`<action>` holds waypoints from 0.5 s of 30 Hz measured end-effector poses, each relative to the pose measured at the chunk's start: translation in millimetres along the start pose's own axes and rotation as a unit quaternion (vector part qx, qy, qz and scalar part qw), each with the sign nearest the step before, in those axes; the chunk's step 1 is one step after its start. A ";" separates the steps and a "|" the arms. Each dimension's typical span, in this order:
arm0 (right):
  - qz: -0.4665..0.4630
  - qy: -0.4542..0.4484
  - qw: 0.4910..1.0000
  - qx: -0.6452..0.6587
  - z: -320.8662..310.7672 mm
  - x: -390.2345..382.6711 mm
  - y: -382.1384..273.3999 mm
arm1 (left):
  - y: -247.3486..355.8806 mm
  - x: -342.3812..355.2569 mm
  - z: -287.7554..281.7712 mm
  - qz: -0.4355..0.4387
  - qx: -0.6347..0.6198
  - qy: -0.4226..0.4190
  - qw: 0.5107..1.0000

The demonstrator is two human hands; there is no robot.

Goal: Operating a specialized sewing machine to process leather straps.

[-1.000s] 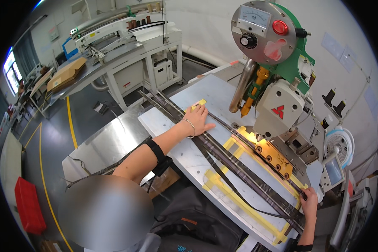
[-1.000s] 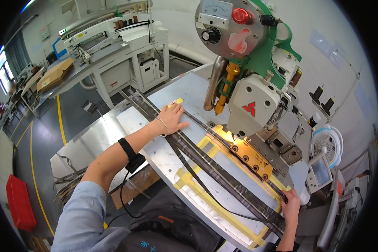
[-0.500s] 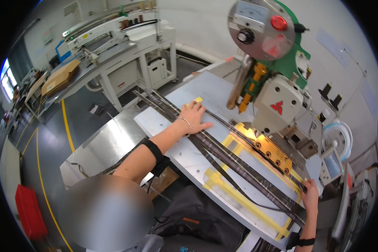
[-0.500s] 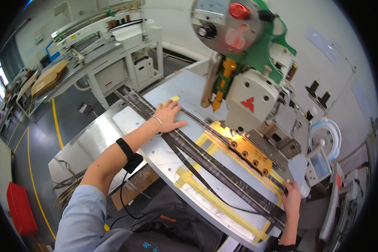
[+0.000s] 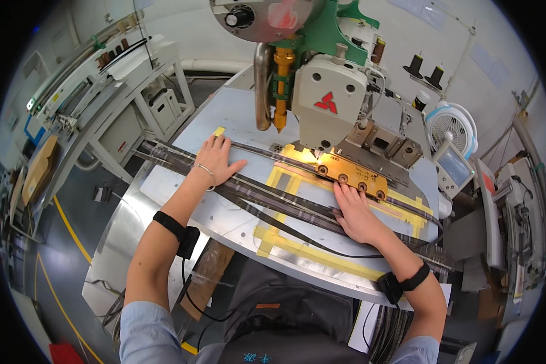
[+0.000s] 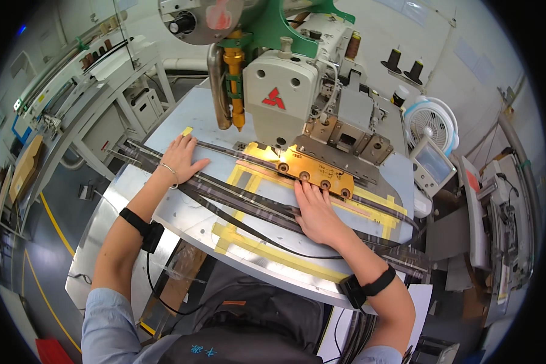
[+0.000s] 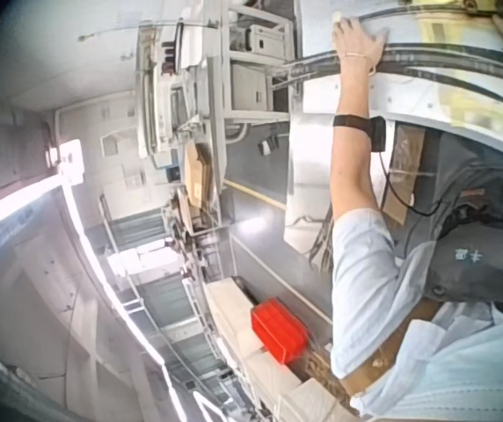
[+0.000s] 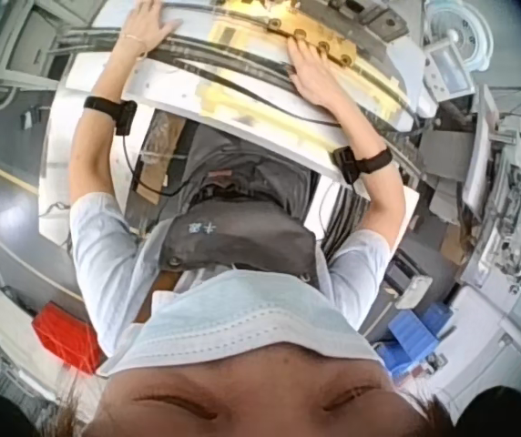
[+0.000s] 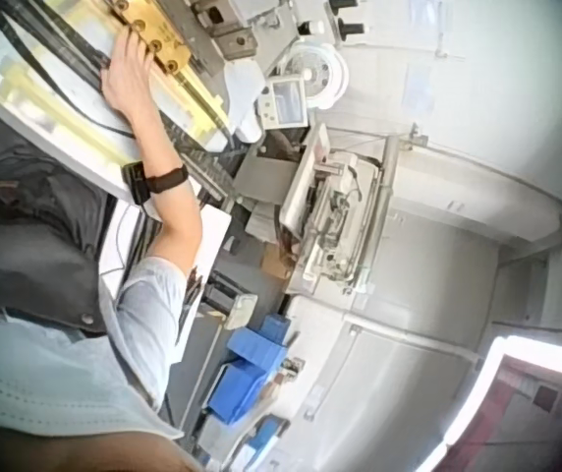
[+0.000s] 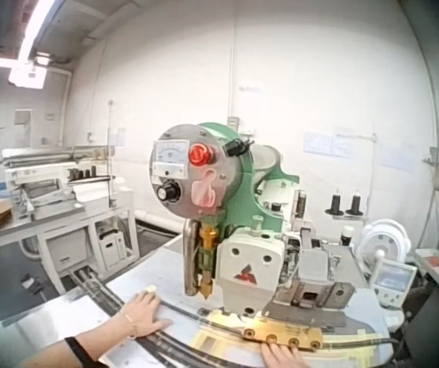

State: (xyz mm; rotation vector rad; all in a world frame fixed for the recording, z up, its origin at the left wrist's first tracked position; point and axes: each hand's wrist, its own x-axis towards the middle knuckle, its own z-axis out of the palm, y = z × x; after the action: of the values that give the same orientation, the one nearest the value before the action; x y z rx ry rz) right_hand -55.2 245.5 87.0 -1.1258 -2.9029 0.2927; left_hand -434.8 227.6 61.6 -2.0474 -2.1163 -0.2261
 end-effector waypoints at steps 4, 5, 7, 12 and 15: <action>0.003 0.005 1.000 0.016 4.9 -0.1 5.1 | 0.8 -0.8 -0.7 -0.005 -0.016 -0.005 1.000; -0.006 0.013 1.000 0.012 5.5 -1.3 6.0 | 0.7 -1.1 -0.1 -0.007 -0.016 -0.002 1.000; -0.018 0.025 1.000 -0.001 5.6 -3.7 7.5 | 0.2 -0.9 1.3 -0.007 -0.017 0.001 1.000; -0.027 0.033 0.999 0.008 4.3 -4.9 8.8 | 1.9 2.3 -4.3 -0.016 -0.008 -0.029 0.999; -0.025 0.033 0.999 0.006 3.7 -5.0 7.6 | 13.8 4.8 -17.8 -0.050 0.064 -0.084 0.993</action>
State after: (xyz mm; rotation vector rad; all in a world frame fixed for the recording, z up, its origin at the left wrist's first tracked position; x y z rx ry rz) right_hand -46.8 247.1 82.3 -1.0380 -2.8633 0.2677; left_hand -420.6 228.5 79.7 -1.9515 -2.2679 0.0698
